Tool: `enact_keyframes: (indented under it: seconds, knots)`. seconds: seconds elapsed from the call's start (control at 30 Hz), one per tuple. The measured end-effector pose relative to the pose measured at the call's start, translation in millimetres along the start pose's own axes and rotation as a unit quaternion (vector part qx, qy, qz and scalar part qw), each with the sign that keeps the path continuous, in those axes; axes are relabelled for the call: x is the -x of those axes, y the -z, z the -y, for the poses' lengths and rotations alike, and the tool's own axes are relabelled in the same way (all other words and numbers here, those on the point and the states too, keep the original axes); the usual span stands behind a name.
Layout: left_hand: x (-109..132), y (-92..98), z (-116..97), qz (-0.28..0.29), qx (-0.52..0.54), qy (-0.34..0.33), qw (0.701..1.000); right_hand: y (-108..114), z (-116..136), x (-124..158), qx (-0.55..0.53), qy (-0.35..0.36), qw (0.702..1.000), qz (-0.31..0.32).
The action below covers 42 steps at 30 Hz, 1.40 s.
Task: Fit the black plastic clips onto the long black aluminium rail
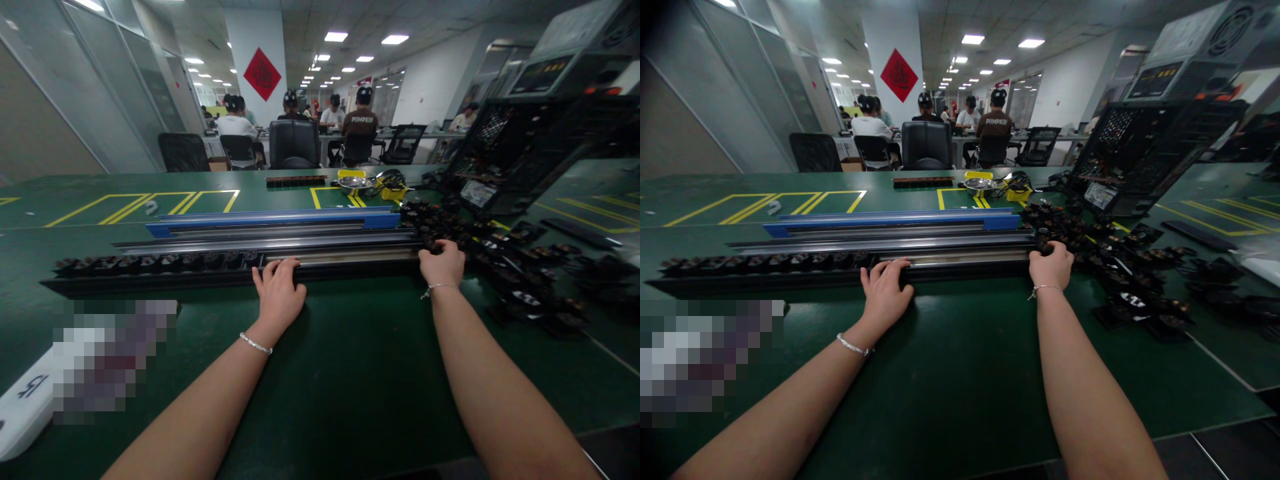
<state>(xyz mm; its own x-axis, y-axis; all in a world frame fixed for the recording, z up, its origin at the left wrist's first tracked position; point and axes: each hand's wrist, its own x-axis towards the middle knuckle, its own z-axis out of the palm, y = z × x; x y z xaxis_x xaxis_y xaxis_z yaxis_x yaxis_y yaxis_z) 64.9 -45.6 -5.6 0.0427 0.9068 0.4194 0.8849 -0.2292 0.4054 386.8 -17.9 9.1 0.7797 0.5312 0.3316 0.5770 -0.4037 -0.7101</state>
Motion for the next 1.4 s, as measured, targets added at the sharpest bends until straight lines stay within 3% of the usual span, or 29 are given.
enact_keyframes:
  seconds: [1.4]
  knots:
    - [-0.4, 1.8, -0.6, 0.012, -0.011, 0.008, 1.0, 2.3, -11.7, -13.9, -0.01, -0.031, 0.999, -0.035]
